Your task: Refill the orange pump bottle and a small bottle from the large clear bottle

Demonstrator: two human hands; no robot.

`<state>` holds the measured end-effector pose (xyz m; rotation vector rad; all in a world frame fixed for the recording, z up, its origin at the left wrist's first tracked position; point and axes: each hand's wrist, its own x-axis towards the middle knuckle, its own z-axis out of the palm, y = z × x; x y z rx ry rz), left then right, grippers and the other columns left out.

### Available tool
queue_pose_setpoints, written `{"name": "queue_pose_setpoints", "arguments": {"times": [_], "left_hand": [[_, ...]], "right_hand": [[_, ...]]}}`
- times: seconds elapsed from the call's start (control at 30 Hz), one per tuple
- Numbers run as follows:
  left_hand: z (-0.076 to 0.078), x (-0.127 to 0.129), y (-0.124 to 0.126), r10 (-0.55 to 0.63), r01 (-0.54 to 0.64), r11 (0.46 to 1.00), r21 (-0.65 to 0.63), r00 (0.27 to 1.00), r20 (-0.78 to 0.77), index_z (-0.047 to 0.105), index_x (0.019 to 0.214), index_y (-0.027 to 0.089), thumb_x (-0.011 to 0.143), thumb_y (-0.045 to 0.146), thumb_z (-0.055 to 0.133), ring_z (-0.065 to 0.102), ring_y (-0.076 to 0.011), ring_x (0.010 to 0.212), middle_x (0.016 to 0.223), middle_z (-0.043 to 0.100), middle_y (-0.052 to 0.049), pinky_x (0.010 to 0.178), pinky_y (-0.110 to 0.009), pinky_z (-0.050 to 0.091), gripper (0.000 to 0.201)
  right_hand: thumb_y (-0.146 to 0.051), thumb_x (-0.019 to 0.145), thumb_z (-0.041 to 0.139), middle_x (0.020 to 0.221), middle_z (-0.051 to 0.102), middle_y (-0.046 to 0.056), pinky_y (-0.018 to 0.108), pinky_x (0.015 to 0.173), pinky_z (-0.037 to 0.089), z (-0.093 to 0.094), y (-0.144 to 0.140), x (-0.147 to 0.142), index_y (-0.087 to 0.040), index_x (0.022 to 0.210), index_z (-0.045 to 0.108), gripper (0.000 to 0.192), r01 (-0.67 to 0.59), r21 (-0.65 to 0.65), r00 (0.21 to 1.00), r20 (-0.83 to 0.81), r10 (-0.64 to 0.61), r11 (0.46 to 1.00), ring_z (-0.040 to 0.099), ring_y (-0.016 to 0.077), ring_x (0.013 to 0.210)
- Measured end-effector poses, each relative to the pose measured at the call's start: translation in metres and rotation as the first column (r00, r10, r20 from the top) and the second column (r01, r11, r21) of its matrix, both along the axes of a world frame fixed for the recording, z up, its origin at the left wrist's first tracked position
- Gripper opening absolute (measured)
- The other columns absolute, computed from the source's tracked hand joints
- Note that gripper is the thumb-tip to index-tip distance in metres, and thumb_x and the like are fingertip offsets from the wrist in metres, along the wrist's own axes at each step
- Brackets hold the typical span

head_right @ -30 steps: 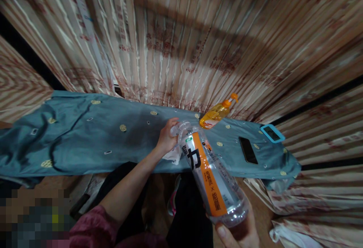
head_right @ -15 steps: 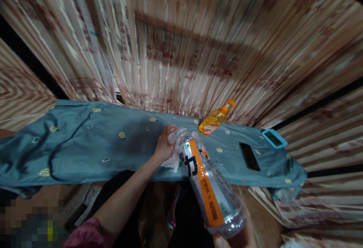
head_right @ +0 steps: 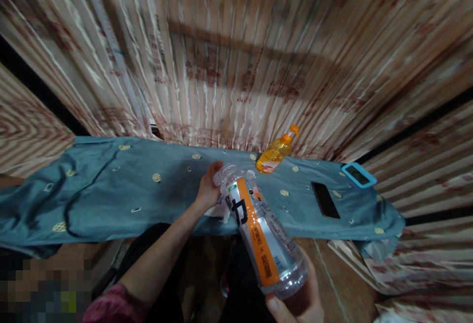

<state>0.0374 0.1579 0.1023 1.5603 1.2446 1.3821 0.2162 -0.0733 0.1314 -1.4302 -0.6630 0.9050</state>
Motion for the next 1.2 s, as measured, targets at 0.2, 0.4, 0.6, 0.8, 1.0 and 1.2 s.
{"name": "queue_pose_setpoints", "arguments": {"times": [0.2,0.4,0.6,0.8,1.0,1.2], "left_hand": [[-0.003,-0.001,0.001,0.007,-0.005,0.999,0.046,0.999,-0.040,0.052,0.119,0.016,0.075,0.035,0.073,0.066,-0.0286,0.108,0.116,0.068,-0.014,0.095,-0.045,0.052,0.053],[-0.004,-0.001,0.002,0.013,-0.010,0.999,0.049,0.999,-0.048,0.053,0.116,0.015,0.076,0.033,0.071,0.066,-0.0284,0.108,0.115,0.069,-0.015,0.096,-0.047,0.052,0.047],[0.004,-0.002,-0.001,-0.013,0.015,0.998,0.054,0.999,-0.034,0.056,0.113,0.017,0.072,0.024,0.071,0.068,-0.0277,0.106,0.113,0.071,-0.012,0.097,-0.046,0.051,0.044],[0.009,-0.001,-0.003,-0.022,0.023,0.999,0.029,0.999,-0.026,0.056,0.112,0.018,0.071,0.022,0.071,0.070,-0.0263,0.100,0.110,0.073,-0.011,0.094,-0.044,0.052,0.044],[0.010,0.001,-0.005,-0.007,0.007,0.999,0.050,1.000,-0.014,0.057,0.109,0.019,0.067,0.018,0.074,0.069,-0.0250,0.103,0.108,0.073,-0.009,0.098,-0.044,0.051,0.045],[0.015,-0.001,-0.009,0.013,-0.008,0.999,0.034,0.990,-0.142,0.057,0.112,0.018,0.069,0.017,0.071,0.066,-0.0256,0.109,0.112,0.071,-0.009,0.099,-0.043,0.050,0.046]], "right_hand": [[-0.047,0.058,0.086,0.123,0.068,0.008,0.043,0.089,0.055,0.003,0.003,0.004,-0.028,0.132,0.052,0.083,-0.020,-0.018,0.998,0.066,0.021,1.000,0.065,0.0342,0.111],[-0.043,0.062,0.086,0.124,0.067,0.005,0.037,0.089,0.053,-0.001,0.006,0.010,-0.031,0.135,0.047,0.084,-0.141,-0.005,0.988,0.060,0.141,0.990,0.064,0.0304,0.115],[-0.042,0.061,0.087,0.116,0.070,0.000,0.030,0.080,0.054,0.018,0.009,-0.010,-0.034,0.128,0.053,0.075,-0.086,0.050,0.996,-0.024,0.087,0.995,0.069,0.0231,0.098],[-0.033,0.059,0.090,0.107,0.073,0.000,0.027,0.075,0.057,0.015,0.015,-0.004,-0.030,0.129,0.049,0.081,-0.132,0.116,0.975,-0.162,0.150,0.984,0.072,0.0189,0.082],[-0.031,0.061,0.090,0.103,0.074,-0.001,0.027,0.074,0.056,0.010,0.017,0.004,-0.030,0.128,0.049,0.078,-0.178,0.168,0.964,-0.169,0.206,0.970,0.072,0.0175,0.079],[-0.032,0.062,0.089,0.097,0.075,-0.002,0.031,0.079,0.055,0.008,0.020,0.008,-0.031,0.129,0.048,0.079,-0.219,0.183,0.953,-0.171,0.250,0.958,0.071,0.0182,0.080]]}}
